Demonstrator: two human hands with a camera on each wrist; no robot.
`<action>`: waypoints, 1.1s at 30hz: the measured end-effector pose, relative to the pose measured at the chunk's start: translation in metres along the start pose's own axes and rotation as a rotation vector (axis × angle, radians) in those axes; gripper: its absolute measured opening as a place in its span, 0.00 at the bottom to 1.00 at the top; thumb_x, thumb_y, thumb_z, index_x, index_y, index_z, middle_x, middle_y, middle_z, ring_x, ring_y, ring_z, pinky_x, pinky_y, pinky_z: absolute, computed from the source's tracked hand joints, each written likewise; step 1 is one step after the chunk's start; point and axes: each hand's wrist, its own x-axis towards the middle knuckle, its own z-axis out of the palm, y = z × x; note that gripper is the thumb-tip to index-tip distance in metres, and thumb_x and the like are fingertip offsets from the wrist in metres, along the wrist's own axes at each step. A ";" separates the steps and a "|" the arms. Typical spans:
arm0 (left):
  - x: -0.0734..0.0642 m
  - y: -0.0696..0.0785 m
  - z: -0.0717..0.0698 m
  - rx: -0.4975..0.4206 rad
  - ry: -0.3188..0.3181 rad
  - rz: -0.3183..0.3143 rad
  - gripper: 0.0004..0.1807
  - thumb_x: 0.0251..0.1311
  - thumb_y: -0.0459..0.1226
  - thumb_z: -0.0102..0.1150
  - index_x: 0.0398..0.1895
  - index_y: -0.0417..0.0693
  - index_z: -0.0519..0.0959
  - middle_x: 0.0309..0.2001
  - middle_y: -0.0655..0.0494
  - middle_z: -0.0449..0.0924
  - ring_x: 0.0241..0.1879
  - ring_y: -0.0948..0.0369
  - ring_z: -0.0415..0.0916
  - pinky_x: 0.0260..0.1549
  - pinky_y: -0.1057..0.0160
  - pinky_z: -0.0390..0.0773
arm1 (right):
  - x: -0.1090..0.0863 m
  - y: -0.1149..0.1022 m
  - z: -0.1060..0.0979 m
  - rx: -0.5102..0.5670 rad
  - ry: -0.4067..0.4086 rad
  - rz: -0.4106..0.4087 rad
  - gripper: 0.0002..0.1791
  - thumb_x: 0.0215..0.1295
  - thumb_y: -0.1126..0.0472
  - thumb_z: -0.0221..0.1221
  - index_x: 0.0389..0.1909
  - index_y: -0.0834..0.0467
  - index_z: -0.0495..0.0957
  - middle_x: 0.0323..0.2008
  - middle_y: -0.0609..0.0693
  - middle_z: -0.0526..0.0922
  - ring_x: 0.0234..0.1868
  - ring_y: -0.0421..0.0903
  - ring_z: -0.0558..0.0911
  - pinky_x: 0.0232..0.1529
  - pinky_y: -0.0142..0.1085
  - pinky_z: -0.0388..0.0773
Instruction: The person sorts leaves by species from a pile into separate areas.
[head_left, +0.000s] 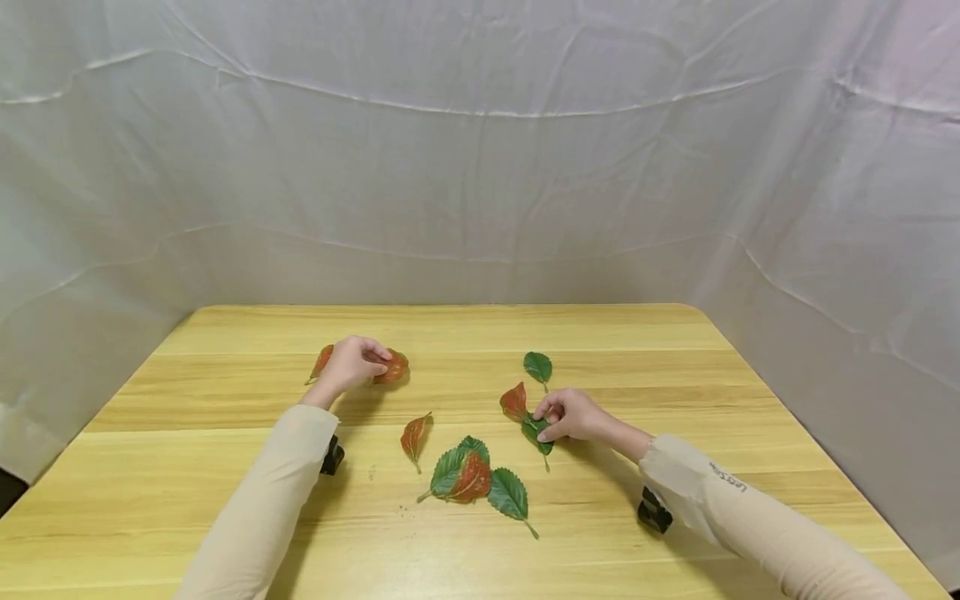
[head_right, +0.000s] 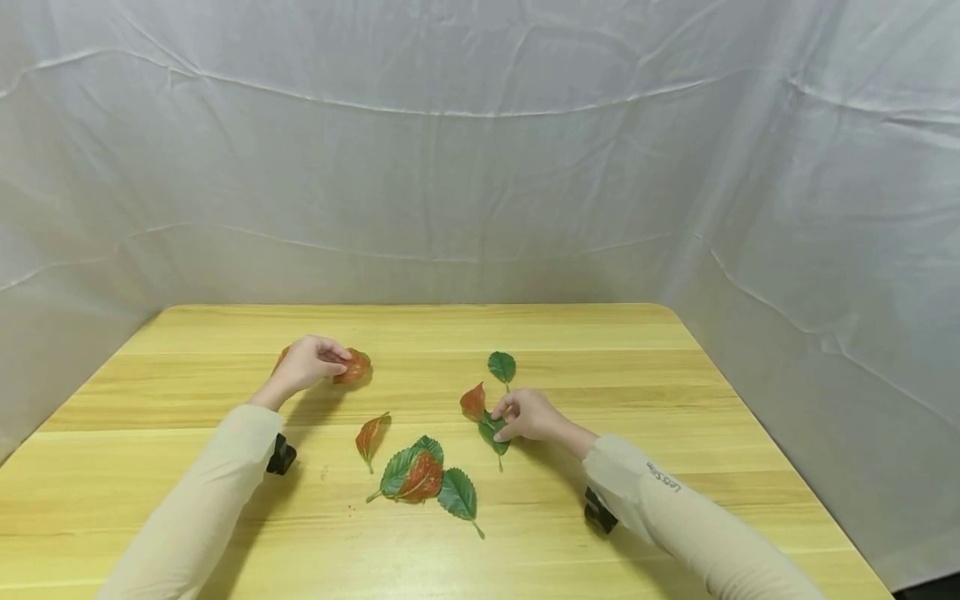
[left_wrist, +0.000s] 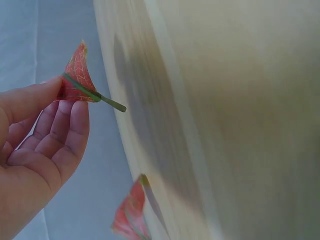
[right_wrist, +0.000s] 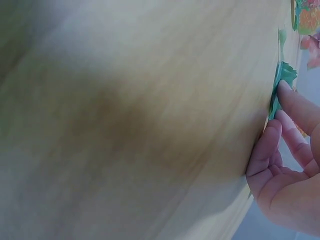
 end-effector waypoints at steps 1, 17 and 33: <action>0.000 -0.002 -0.001 0.005 0.005 -0.012 0.06 0.51 0.25 0.58 0.33 0.32 0.79 0.33 0.43 0.79 0.33 0.53 0.76 0.31 0.62 0.75 | 0.000 0.000 0.000 0.001 0.000 -0.005 0.12 0.44 0.72 0.66 0.32 0.69 0.78 0.16 0.47 0.69 0.16 0.39 0.64 0.16 0.28 0.63; 0.003 -0.015 -0.012 0.002 0.056 -0.054 0.09 0.52 0.24 0.56 0.37 0.28 0.77 0.33 0.38 0.78 0.32 0.51 0.75 0.27 0.65 0.74 | -0.002 0.002 0.000 0.010 -0.003 -0.015 0.12 0.44 0.71 0.66 0.32 0.69 0.77 0.17 0.48 0.70 0.16 0.39 0.64 0.16 0.28 0.63; 0.000 -0.024 -0.016 0.045 0.024 -0.045 0.12 0.50 0.22 0.54 0.40 0.28 0.77 0.39 0.36 0.77 0.34 0.49 0.76 0.32 0.59 0.75 | 0.000 0.001 0.003 -0.004 -0.004 -0.022 0.12 0.44 0.70 0.67 0.32 0.68 0.77 0.18 0.47 0.70 0.18 0.38 0.64 0.17 0.28 0.63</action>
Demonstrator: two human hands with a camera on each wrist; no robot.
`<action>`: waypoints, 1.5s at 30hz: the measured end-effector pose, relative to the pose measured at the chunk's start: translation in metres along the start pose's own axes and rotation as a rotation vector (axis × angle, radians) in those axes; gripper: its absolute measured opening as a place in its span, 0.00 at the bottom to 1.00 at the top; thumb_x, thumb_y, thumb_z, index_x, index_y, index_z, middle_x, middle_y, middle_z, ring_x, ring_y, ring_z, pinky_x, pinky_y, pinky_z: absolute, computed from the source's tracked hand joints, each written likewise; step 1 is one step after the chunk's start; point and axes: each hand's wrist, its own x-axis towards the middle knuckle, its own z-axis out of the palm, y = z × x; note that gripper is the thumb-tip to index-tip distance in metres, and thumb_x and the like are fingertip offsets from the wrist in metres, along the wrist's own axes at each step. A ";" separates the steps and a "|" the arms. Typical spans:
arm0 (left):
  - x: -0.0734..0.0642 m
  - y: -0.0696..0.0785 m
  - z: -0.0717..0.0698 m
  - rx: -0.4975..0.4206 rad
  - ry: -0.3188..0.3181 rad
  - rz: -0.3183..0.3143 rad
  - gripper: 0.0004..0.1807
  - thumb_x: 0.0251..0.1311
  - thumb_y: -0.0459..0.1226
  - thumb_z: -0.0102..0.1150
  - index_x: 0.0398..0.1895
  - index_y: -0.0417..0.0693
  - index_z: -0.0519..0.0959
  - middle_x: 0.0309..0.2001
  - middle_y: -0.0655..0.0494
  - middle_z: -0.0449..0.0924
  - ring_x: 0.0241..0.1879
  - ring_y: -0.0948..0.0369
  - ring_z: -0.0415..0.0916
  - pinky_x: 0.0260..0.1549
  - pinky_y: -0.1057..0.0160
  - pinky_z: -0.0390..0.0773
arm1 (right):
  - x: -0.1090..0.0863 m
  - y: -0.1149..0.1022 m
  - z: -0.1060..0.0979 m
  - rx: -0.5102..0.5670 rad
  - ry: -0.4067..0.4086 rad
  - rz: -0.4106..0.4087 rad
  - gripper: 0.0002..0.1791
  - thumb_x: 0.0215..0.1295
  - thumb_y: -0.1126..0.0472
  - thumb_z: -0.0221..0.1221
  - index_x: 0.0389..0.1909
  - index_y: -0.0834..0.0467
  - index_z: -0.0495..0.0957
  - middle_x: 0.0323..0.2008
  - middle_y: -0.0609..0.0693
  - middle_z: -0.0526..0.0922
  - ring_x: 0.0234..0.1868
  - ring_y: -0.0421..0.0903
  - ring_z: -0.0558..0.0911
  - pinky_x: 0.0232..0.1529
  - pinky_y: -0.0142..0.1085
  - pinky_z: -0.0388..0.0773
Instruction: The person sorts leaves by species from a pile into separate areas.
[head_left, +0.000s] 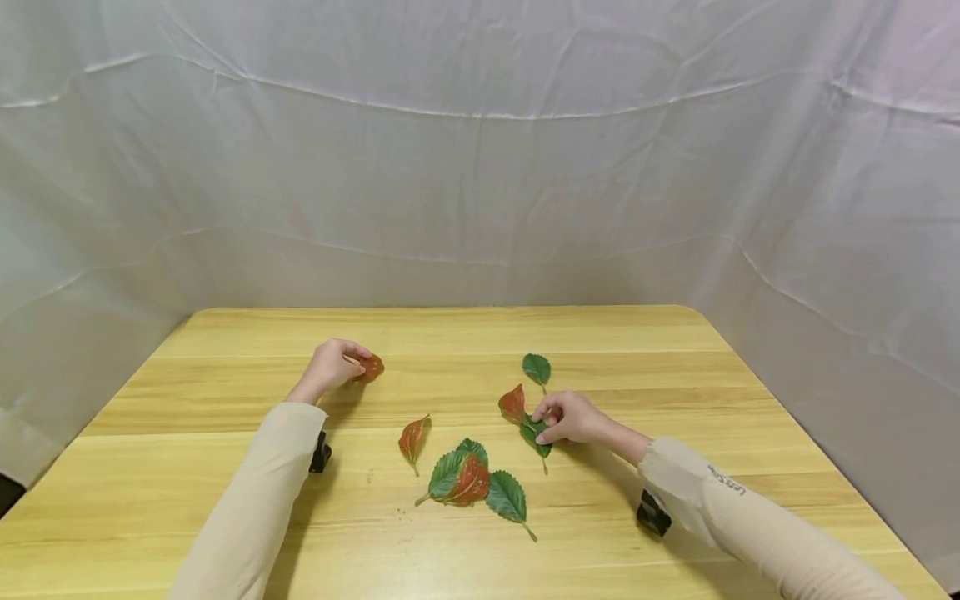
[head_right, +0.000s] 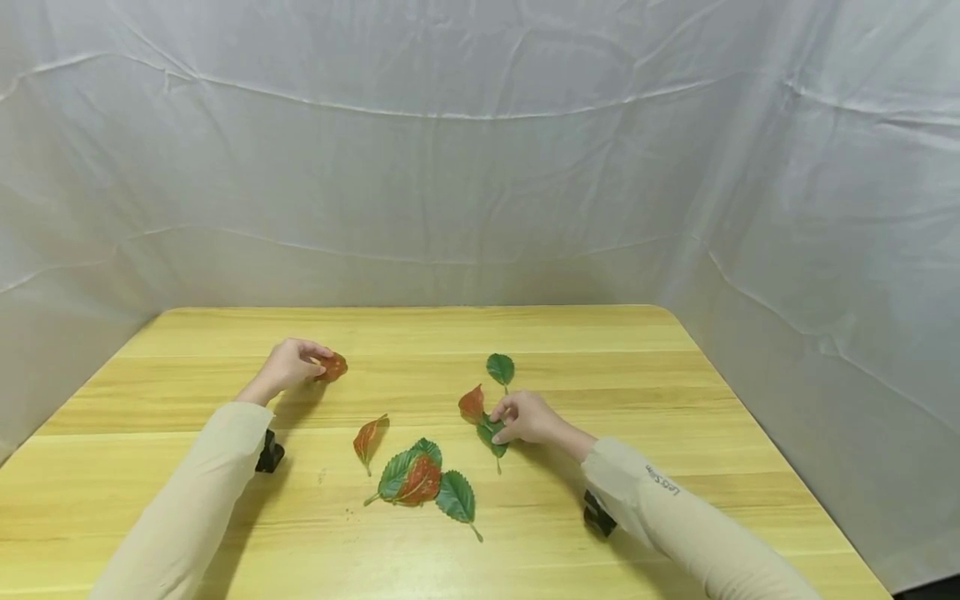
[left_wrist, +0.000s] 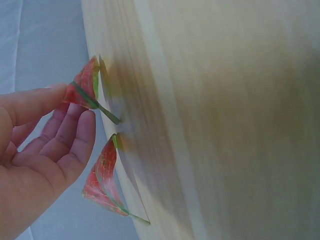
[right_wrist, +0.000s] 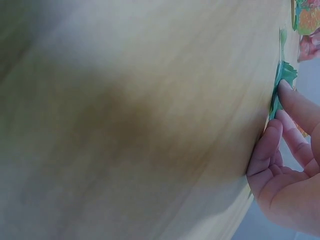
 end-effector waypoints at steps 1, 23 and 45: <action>0.000 0.000 0.000 -0.007 -0.005 -0.002 0.12 0.50 0.22 0.54 0.40 0.28 0.77 0.39 0.36 0.77 0.35 0.49 0.76 0.33 0.59 0.75 | 0.000 0.000 0.000 -0.001 -0.002 0.001 0.12 0.44 0.70 0.67 0.32 0.68 0.77 0.18 0.47 0.70 0.18 0.38 0.64 0.17 0.28 0.63; -0.004 0.027 0.008 -0.033 0.212 0.030 0.08 0.58 0.29 0.51 0.36 0.34 0.78 0.36 0.40 0.78 0.38 0.49 0.74 0.40 0.54 0.72 | -0.001 0.001 -0.001 -0.005 0.004 -0.012 0.13 0.44 0.70 0.66 0.32 0.69 0.77 0.17 0.47 0.69 0.17 0.39 0.64 0.17 0.28 0.63; -0.015 0.045 0.026 -0.029 0.119 0.139 0.06 0.57 0.30 0.54 0.35 0.36 0.79 0.31 0.47 0.78 0.30 0.56 0.73 0.29 0.60 0.72 | 0.000 0.000 -0.002 -0.025 0.004 -0.009 0.12 0.45 0.70 0.67 0.32 0.68 0.77 0.18 0.48 0.70 0.18 0.39 0.64 0.17 0.29 0.63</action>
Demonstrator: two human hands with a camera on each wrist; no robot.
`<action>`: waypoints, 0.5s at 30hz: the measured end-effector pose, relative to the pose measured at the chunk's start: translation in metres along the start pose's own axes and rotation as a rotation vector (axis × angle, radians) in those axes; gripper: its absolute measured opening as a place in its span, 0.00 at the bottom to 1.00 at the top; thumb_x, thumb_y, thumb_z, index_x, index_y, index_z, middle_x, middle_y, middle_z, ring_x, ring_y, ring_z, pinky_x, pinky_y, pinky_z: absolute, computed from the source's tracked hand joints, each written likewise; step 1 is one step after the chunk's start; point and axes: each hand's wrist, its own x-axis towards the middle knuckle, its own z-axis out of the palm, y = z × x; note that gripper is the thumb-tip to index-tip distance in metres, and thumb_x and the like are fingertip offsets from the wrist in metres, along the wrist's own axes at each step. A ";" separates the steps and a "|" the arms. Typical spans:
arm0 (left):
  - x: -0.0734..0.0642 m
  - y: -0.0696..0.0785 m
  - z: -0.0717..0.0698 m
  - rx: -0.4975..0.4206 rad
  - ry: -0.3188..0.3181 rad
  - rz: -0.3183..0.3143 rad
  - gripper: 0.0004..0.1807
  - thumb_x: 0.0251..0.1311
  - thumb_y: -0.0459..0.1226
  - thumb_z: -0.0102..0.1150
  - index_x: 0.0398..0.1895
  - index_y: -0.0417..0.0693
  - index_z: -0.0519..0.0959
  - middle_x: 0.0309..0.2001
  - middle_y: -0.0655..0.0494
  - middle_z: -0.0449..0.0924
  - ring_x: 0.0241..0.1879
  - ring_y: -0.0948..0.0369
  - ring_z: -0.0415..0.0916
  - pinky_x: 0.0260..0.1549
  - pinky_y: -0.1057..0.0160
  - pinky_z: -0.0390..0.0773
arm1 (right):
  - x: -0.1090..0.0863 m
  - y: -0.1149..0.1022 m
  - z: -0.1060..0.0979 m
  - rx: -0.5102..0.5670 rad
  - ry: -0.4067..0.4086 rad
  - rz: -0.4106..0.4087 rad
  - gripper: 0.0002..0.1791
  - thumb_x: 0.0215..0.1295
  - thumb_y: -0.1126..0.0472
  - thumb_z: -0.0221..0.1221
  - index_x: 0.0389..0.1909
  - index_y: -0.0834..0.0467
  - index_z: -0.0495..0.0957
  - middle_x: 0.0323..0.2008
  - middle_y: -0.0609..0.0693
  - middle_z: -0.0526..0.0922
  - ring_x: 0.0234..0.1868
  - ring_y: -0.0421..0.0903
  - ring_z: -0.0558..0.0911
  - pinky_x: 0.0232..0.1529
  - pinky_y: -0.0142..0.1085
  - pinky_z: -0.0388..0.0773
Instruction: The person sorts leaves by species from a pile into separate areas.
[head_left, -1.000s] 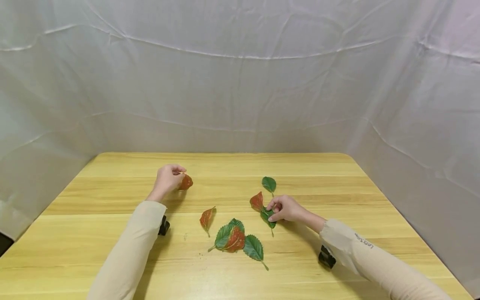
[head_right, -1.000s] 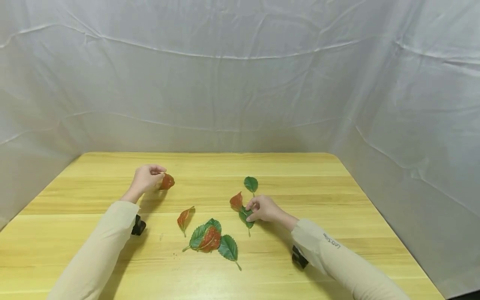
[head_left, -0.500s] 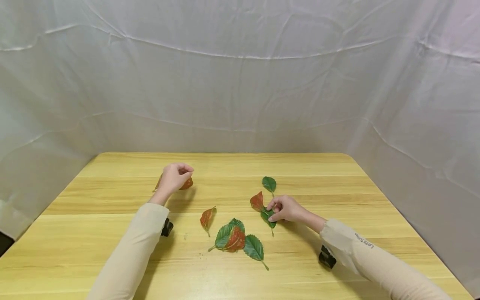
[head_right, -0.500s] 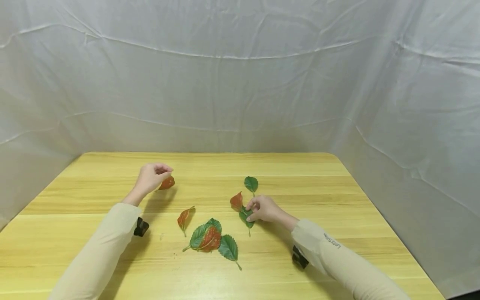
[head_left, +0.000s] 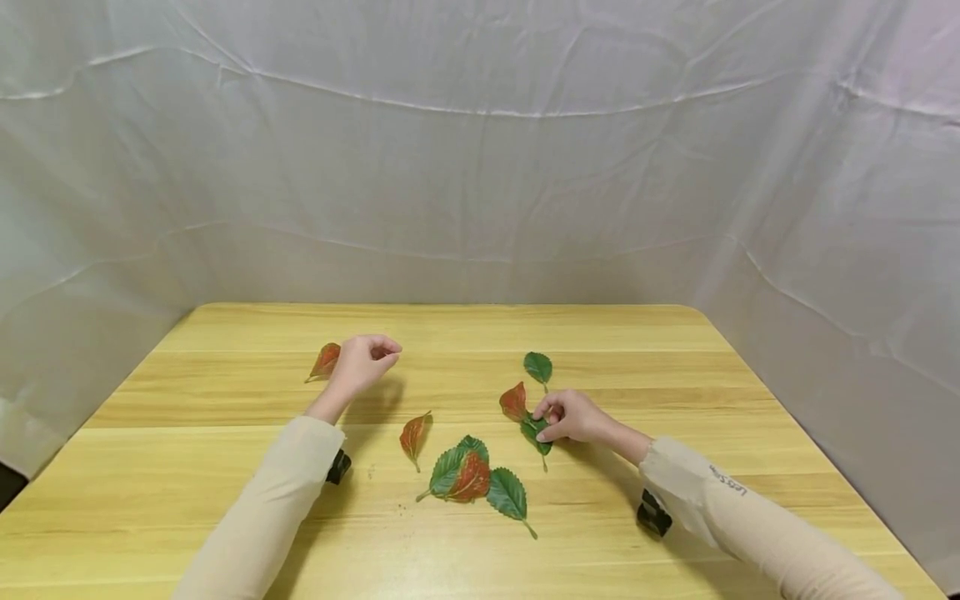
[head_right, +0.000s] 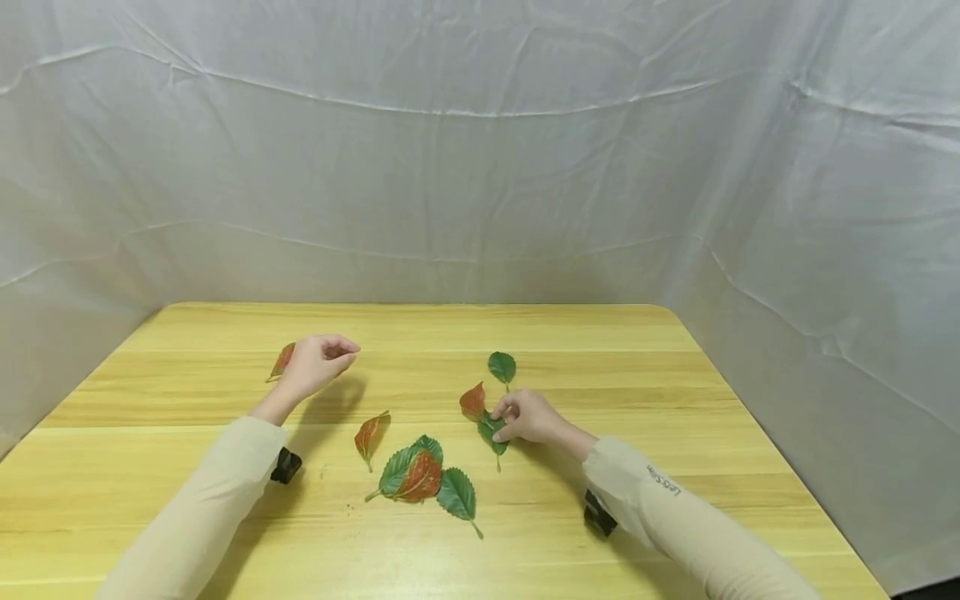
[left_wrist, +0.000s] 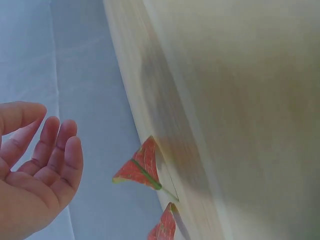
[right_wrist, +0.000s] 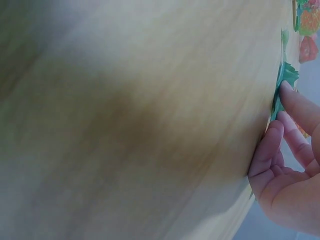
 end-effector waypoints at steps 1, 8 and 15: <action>-0.001 0.000 0.001 -0.002 -0.003 0.004 0.06 0.57 0.30 0.54 0.35 0.36 0.79 0.30 0.47 0.78 0.30 0.56 0.73 0.29 0.60 0.72 | 0.000 0.000 0.000 -0.002 0.000 -0.001 0.12 0.45 0.70 0.67 0.32 0.68 0.77 0.18 0.48 0.70 0.18 0.39 0.64 0.17 0.29 0.63; -0.008 0.003 0.006 -0.011 -0.023 0.060 0.06 0.56 0.30 0.55 0.35 0.36 0.79 0.31 0.48 0.78 0.30 0.55 0.73 0.31 0.58 0.73 | 0.000 0.001 0.000 -0.005 0.000 -0.013 0.12 0.45 0.70 0.66 0.32 0.68 0.77 0.17 0.48 0.70 0.18 0.39 0.64 0.17 0.28 0.62; -0.014 0.004 0.009 -0.001 -0.040 0.101 0.06 0.56 0.30 0.55 0.35 0.36 0.79 0.32 0.49 0.79 0.32 0.55 0.74 0.31 0.58 0.74 | -0.001 0.001 -0.002 0.014 -0.002 -0.002 0.13 0.45 0.70 0.66 0.33 0.69 0.77 0.17 0.48 0.70 0.17 0.39 0.63 0.17 0.29 0.62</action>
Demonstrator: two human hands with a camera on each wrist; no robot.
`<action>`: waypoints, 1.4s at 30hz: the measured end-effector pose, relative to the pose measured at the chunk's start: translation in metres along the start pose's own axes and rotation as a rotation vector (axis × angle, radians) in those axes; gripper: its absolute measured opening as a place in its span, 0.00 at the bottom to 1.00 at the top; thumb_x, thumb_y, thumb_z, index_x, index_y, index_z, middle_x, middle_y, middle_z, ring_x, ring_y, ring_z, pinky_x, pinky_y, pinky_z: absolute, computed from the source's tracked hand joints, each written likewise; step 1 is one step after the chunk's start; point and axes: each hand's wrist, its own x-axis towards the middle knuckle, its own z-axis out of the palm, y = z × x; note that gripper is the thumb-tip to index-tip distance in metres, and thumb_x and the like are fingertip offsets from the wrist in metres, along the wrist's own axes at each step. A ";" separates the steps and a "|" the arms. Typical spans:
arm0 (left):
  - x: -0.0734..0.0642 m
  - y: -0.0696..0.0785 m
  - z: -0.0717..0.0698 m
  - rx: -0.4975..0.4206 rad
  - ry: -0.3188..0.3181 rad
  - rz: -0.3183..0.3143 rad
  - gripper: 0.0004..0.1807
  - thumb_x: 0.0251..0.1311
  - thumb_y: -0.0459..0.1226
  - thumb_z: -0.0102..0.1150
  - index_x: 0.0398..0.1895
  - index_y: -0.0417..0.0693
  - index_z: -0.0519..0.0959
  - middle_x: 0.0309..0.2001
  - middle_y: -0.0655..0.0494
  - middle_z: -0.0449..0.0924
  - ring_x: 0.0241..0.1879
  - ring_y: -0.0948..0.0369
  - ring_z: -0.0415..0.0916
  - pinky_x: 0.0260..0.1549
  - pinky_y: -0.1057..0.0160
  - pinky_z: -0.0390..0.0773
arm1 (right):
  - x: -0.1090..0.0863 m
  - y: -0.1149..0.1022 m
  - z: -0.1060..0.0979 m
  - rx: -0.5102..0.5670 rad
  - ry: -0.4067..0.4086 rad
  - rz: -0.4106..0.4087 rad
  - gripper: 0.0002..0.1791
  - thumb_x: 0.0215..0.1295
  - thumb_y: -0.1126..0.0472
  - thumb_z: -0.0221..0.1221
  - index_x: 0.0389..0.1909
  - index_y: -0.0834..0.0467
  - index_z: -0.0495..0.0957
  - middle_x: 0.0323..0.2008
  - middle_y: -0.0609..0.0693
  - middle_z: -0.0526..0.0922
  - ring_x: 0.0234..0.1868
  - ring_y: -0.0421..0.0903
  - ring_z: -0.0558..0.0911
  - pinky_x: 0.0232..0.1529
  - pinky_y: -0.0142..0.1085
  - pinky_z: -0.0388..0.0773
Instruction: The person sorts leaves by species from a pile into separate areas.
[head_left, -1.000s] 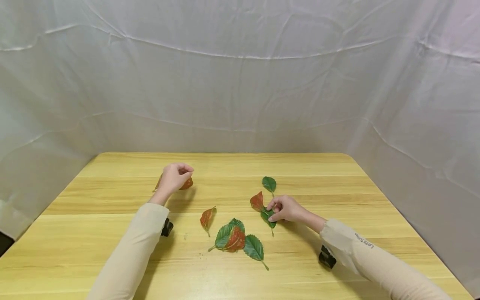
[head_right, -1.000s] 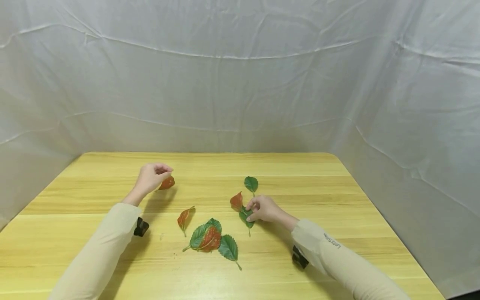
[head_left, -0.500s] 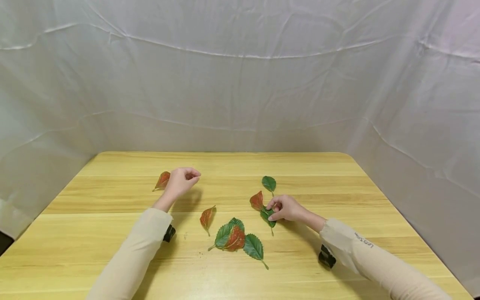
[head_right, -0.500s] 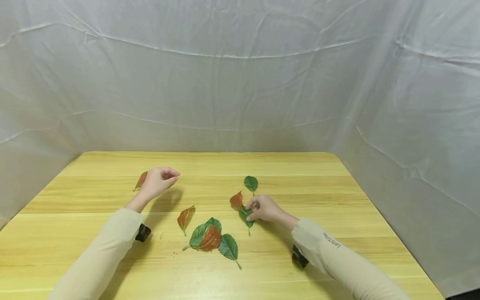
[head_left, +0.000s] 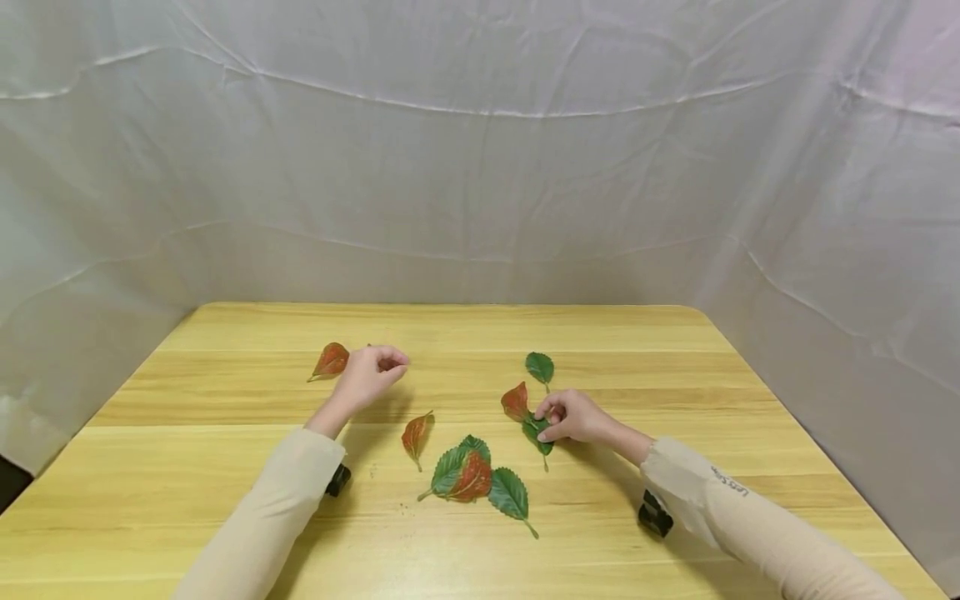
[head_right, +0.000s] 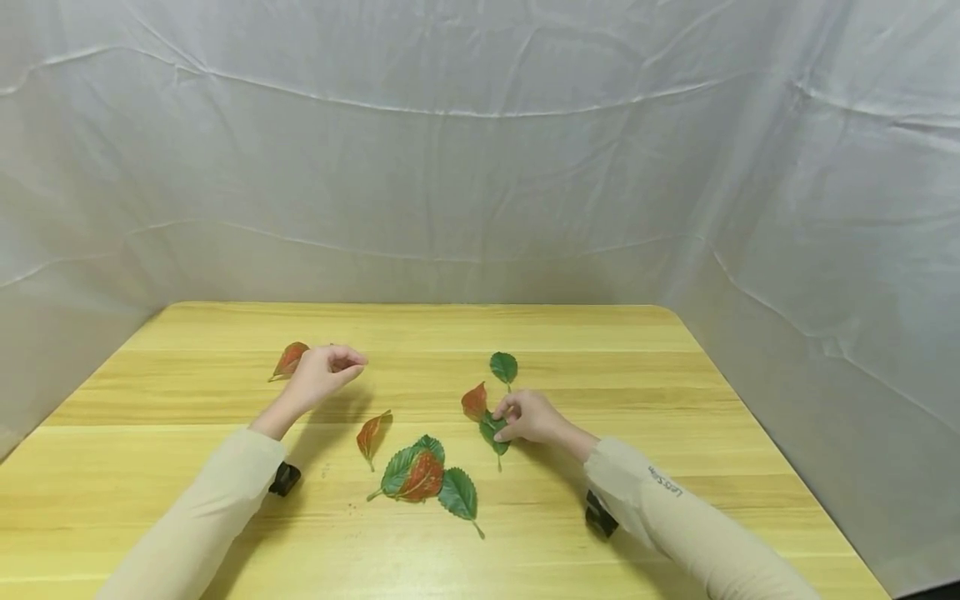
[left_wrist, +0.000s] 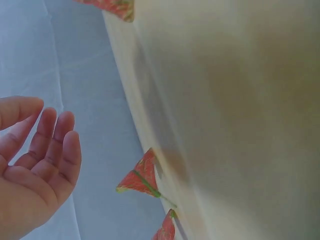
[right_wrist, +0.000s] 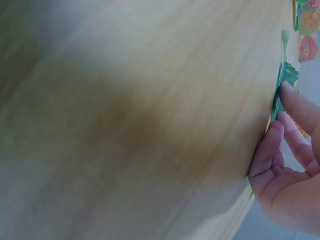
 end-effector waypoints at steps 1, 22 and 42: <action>-0.001 0.000 0.001 0.003 -0.013 0.003 0.06 0.56 0.30 0.55 0.35 0.35 0.80 0.32 0.50 0.79 0.32 0.55 0.74 0.31 0.58 0.74 | 0.000 0.000 0.000 0.000 0.001 -0.001 0.13 0.45 0.70 0.66 0.33 0.69 0.77 0.17 0.48 0.70 0.17 0.39 0.63 0.17 0.29 0.62; -0.003 0.015 0.004 0.026 -0.459 0.133 0.07 0.53 0.27 0.57 0.35 0.32 0.81 0.35 0.46 0.80 0.30 0.60 0.76 0.29 0.67 0.75 | -0.001 0.001 0.000 -0.027 0.008 0.003 0.12 0.45 0.69 0.67 0.32 0.68 0.77 0.17 0.47 0.70 0.17 0.38 0.64 0.18 0.28 0.62; -0.003 0.012 0.010 0.013 -0.687 0.096 0.12 0.45 0.28 0.65 0.36 0.34 0.81 0.37 0.46 0.81 0.34 0.61 0.76 0.31 0.69 0.75 | 0.000 0.001 0.001 -0.023 0.012 0.014 0.12 0.44 0.69 0.67 0.31 0.67 0.77 0.17 0.46 0.70 0.17 0.38 0.64 0.17 0.28 0.62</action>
